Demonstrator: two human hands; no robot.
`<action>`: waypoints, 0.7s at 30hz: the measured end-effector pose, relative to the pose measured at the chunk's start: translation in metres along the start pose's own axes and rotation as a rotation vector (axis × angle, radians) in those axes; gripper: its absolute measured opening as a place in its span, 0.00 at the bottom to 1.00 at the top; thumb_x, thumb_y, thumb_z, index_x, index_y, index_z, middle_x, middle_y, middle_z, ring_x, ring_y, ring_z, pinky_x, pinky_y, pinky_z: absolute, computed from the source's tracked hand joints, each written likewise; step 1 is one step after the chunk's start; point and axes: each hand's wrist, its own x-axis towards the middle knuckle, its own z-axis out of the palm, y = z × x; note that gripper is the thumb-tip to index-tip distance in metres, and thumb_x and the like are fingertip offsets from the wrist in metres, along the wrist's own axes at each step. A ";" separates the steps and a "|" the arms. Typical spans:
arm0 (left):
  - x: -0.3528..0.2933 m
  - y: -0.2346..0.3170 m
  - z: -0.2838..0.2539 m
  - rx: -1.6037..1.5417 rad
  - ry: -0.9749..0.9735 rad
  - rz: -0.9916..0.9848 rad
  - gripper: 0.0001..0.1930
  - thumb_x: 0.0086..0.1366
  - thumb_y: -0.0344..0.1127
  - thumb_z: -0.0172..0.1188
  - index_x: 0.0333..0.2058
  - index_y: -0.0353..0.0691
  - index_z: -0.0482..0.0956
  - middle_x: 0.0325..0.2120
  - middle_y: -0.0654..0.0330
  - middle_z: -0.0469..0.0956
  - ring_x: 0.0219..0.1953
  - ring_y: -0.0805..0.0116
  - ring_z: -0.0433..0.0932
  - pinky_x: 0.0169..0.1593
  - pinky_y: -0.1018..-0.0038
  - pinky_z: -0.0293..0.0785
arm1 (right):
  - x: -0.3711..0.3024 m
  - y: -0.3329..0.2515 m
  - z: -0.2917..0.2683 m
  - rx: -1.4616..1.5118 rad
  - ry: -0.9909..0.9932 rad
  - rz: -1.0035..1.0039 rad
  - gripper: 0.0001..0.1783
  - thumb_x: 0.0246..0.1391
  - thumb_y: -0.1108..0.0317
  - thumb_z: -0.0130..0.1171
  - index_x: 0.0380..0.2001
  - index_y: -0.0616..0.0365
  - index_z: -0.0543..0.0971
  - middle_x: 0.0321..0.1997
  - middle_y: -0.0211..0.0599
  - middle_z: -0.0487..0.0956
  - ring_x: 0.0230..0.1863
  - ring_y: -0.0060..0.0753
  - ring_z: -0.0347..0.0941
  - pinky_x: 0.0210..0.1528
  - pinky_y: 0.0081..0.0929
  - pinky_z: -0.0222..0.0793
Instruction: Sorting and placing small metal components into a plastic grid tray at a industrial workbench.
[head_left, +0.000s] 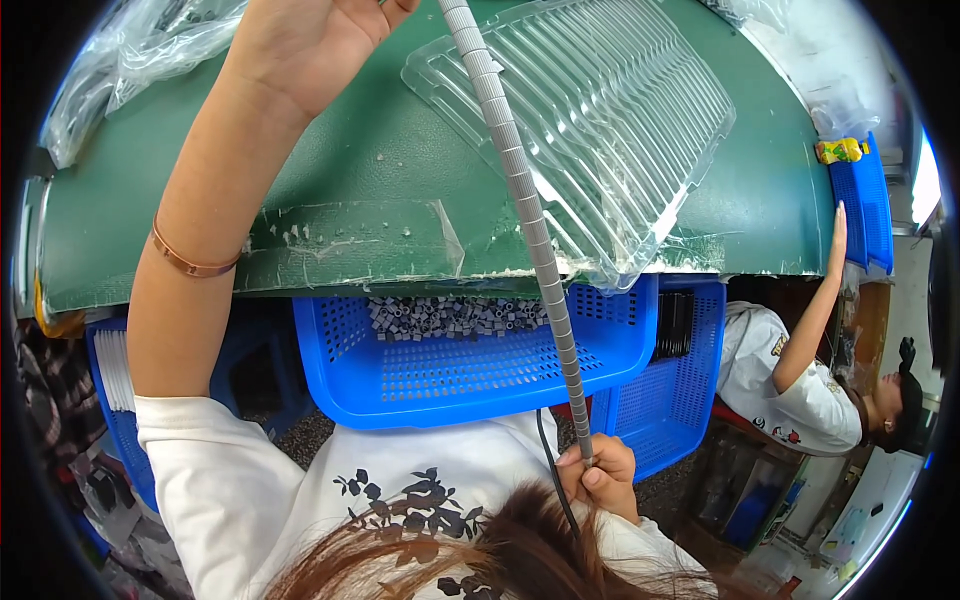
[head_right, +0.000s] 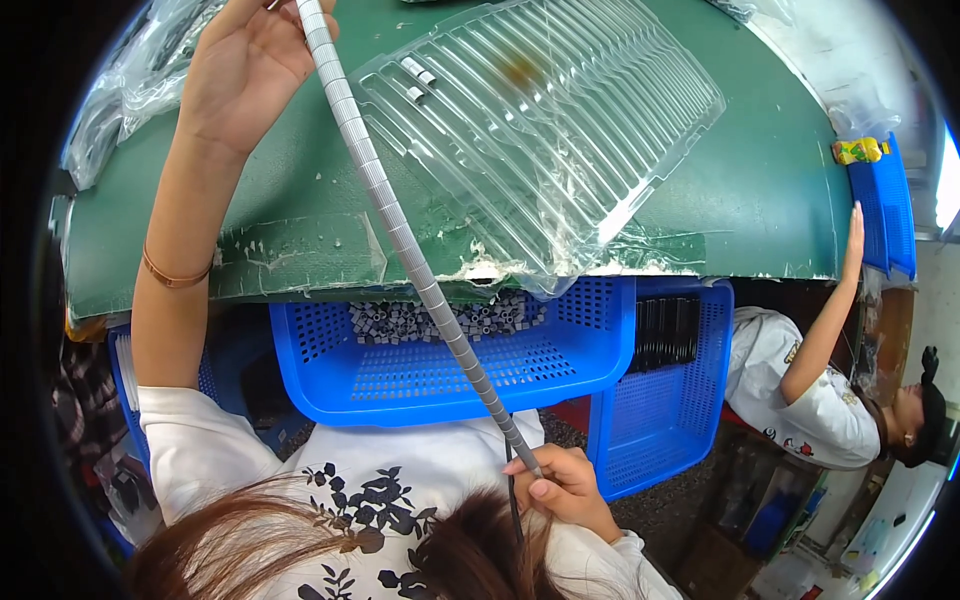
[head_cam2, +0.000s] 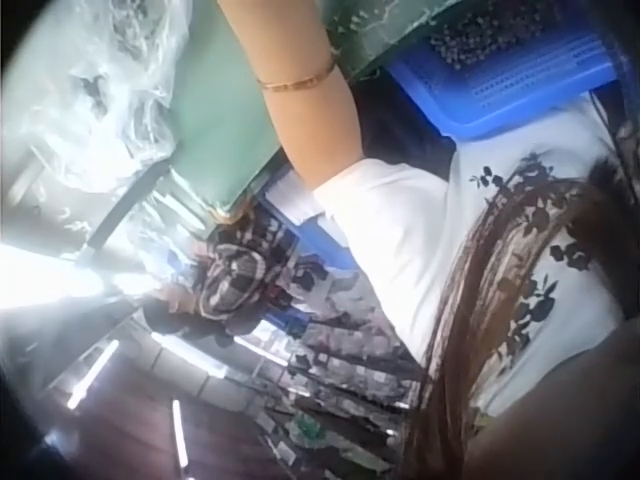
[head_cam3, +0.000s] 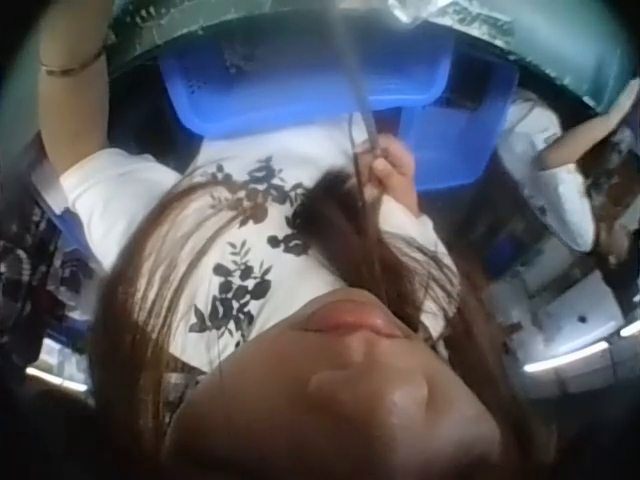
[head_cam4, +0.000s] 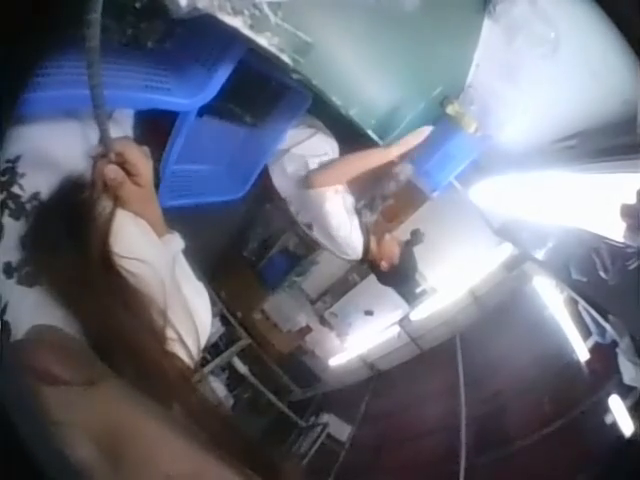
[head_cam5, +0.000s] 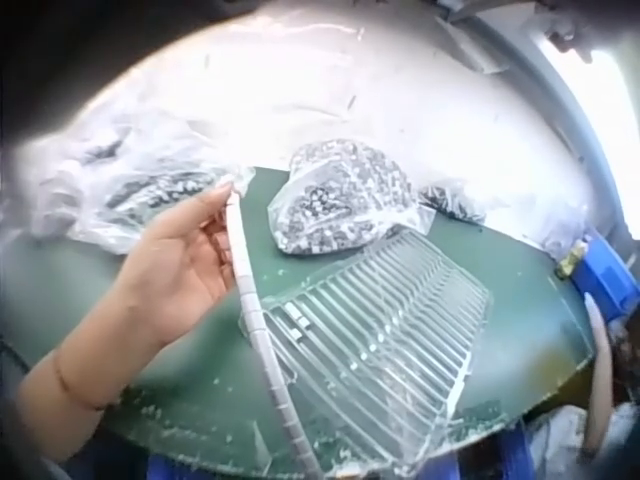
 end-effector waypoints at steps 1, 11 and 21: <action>0.000 -0.001 -0.002 0.000 0.008 0.001 0.07 0.60 0.35 0.48 0.32 0.37 0.69 0.23 0.64 0.70 0.24 0.78 0.68 0.31 0.83 0.66 | 0.000 -0.001 0.000 -0.007 0.007 0.015 0.13 0.49 0.67 0.50 0.34 0.68 0.73 0.12 0.35 0.72 0.07 0.18 0.55 0.12 0.10 0.47; 0.009 -0.010 -0.020 -0.036 0.069 0.003 0.09 0.60 0.36 0.49 0.34 0.37 0.70 0.25 0.63 0.71 0.26 0.77 0.68 0.33 0.82 0.66 | 0.002 0.001 -0.001 0.004 0.013 -0.006 0.12 0.51 0.67 0.49 0.34 0.66 0.70 0.12 0.36 0.71 0.08 0.18 0.56 0.13 0.10 0.47; 0.024 -0.011 -0.036 -0.093 0.015 -0.047 0.11 0.59 0.37 0.49 0.36 0.37 0.71 0.26 0.63 0.71 0.27 0.77 0.67 0.34 0.83 0.65 | 0.000 0.003 -0.004 0.071 0.089 0.057 0.12 0.54 0.65 0.48 0.33 0.63 0.65 0.12 0.37 0.68 0.08 0.18 0.55 0.11 0.12 0.46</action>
